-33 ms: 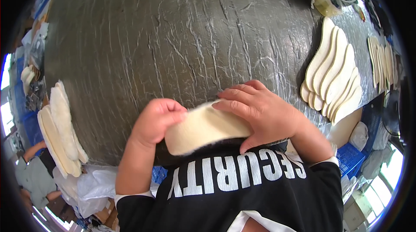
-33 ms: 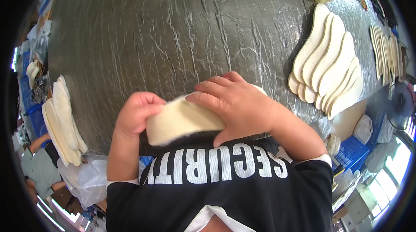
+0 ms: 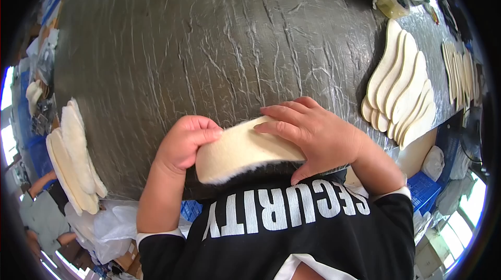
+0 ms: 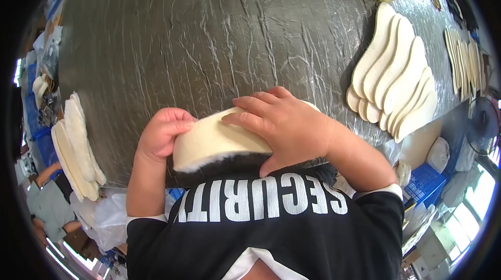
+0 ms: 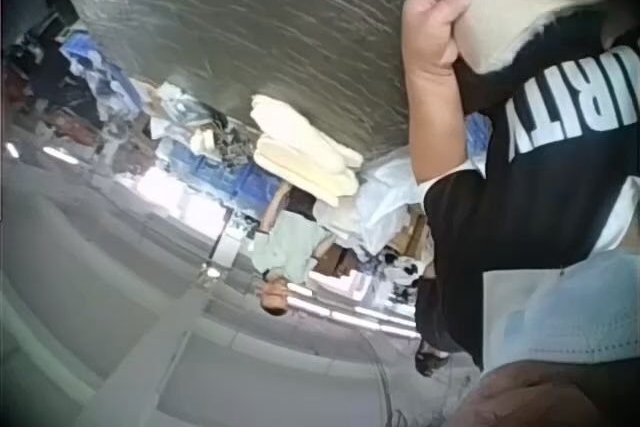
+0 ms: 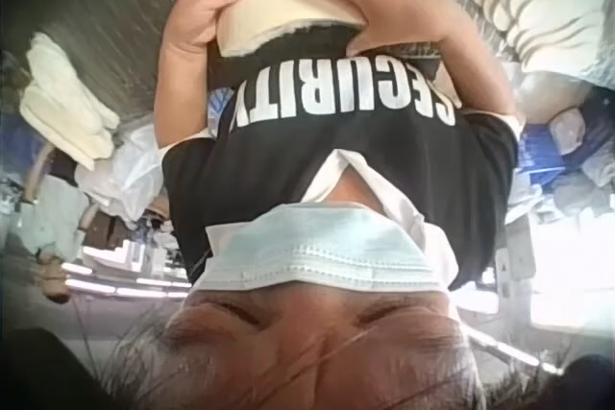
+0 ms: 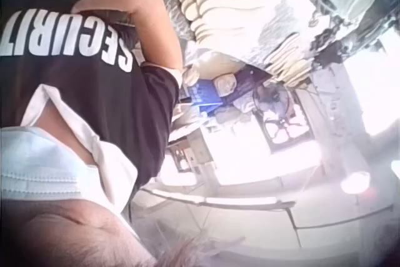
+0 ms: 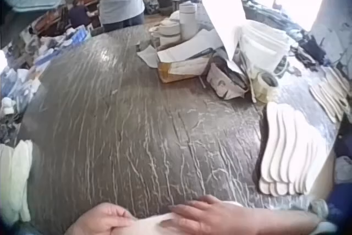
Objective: The recorder is assembling multi-layered shoe insoles by aligning and pressing together white material components on a factory table.
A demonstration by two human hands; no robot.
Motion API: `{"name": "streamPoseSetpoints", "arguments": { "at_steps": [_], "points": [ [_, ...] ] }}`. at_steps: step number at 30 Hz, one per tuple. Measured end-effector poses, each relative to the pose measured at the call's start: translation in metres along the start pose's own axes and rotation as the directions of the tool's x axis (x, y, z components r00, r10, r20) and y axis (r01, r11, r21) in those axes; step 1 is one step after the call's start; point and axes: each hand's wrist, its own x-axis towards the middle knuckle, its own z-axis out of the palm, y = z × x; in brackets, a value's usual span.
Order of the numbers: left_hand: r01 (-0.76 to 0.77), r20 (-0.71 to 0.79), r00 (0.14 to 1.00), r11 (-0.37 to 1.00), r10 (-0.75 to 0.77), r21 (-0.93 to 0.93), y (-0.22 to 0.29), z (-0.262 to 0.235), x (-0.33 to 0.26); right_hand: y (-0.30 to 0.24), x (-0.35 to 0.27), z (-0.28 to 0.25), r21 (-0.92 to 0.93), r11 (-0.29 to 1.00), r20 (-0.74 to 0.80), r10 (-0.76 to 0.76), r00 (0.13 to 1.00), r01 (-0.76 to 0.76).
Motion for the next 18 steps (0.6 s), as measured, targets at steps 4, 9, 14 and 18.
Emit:
{"name": "streamPoseSetpoints", "arguments": {
  "at_steps": [4, 9, 14, 18],
  "points": [
    [0.098, 0.038, 0.995, 0.993, -0.096, -0.061, 0.005, -0.007, 0.007, 0.007, 0.009, -0.014, 0.174, 0.981, 0.303, 0.029, 0.953, -0.085],
    [-0.185, -0.232, 0.915, 0.856, 0.329, 0.483, 0.028, 0.000, -0.007, 0.031, 0.007, -0.012, 0.705, 0.519, 0.621, -0.122, 0.774, -0.483],
    [-0.510, 0.517, 0.438, -0.270, 0.735, 0.816, 0.027, 0.059, -0.045, 0.043, -0.004, 0.017, 0.822, 0.413, 0.505, -0.210, 0.837, -0.392],
    [-0.413, 0.601, 0.455, -0.442, 0.657, 0.796, 0.016, 0.081, -0.035, 0.040, -0.002, 0.018, 0.872, 0.339, 0.436, -0.207, 0.876, -0.354]
  ]
}}
